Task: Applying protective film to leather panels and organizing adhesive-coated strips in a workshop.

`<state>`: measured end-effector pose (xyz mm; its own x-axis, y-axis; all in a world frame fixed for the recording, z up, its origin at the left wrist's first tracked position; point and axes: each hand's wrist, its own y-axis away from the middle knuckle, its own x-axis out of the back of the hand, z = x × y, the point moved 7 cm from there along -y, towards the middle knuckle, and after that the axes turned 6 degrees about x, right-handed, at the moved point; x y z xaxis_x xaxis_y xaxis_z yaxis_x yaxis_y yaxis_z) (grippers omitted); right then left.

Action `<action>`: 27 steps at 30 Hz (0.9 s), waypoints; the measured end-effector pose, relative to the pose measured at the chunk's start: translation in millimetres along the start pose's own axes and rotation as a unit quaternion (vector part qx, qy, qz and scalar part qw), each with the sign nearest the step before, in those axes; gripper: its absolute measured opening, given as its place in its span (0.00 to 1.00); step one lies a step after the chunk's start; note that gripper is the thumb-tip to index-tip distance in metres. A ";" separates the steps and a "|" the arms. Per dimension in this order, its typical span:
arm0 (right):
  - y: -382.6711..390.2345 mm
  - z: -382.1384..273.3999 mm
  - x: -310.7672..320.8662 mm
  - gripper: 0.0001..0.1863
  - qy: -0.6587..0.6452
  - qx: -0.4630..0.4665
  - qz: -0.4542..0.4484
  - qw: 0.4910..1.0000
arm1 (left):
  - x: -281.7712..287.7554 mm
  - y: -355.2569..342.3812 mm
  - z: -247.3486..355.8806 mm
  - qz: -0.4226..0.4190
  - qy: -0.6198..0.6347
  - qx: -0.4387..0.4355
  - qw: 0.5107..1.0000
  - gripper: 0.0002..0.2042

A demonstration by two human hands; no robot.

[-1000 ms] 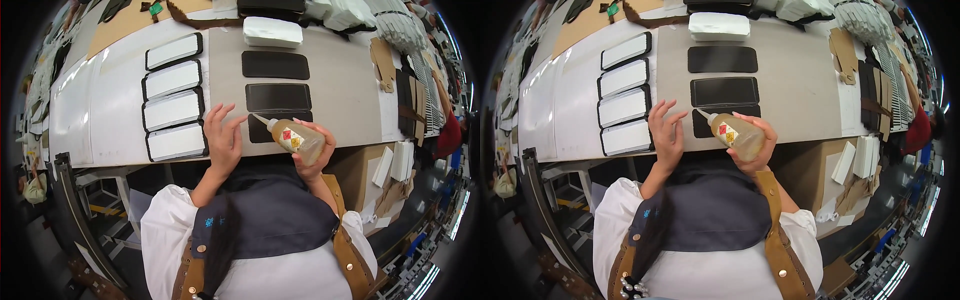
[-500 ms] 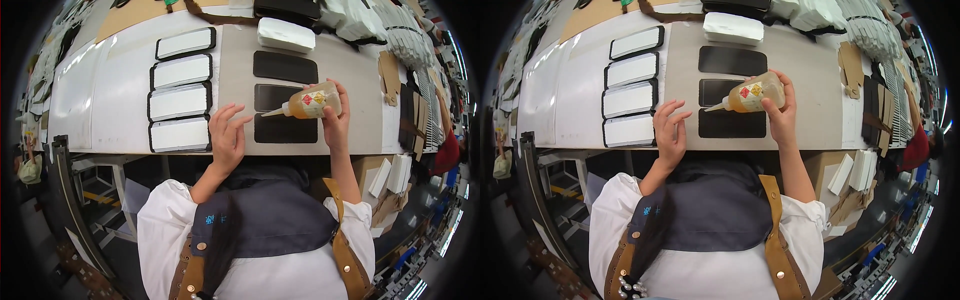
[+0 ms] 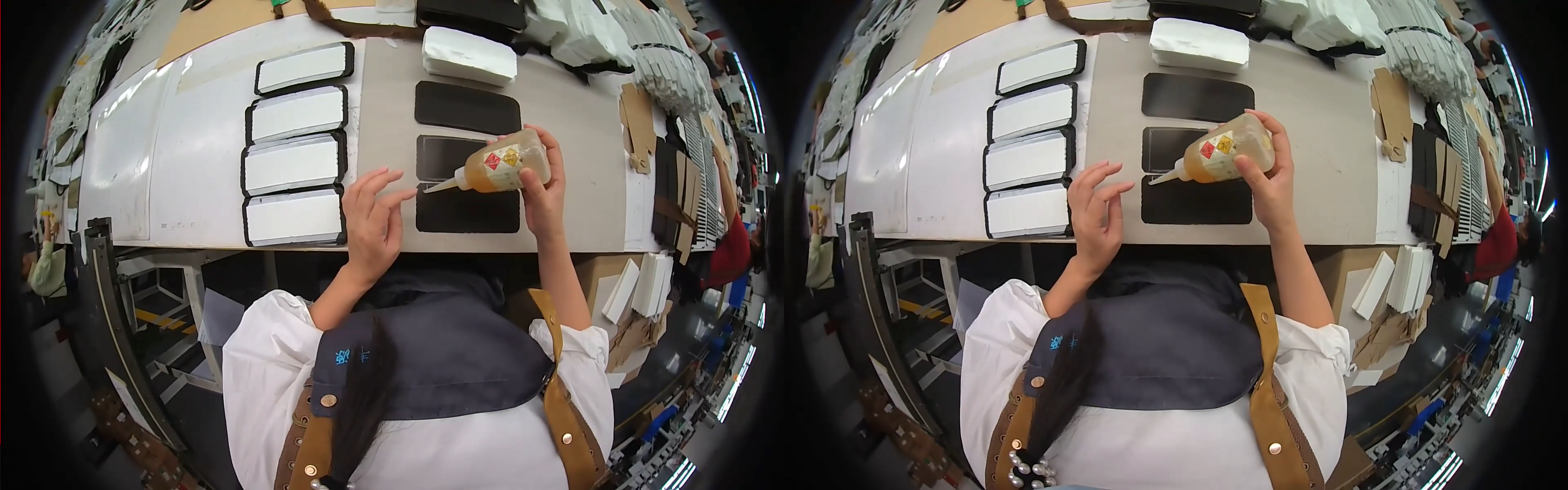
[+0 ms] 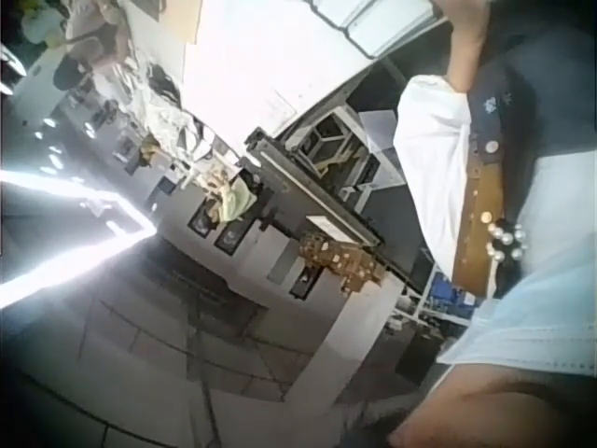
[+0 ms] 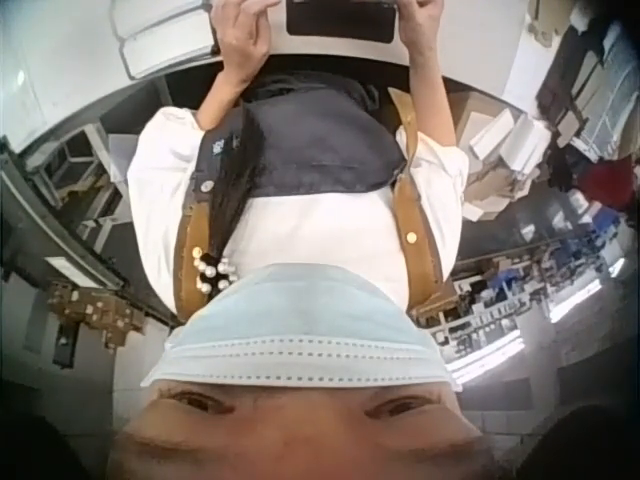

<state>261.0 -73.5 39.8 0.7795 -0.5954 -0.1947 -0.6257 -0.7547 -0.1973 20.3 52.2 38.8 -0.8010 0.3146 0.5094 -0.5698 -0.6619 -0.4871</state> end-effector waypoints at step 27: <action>42.0 -43.7 143.3 0.38 0.037 0.045 0.193 0.980 | -4.7 1.0 0.9 -0.023 -0.013 0.002 1.000 0.13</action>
<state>347.7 -202.6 45.6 0.4828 -0.8523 -0.2011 -0.8714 -0.4447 -0.2072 23.7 49.5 36.6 -0.7687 0.3274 0.5495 -0.6053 -0.6498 -0.4597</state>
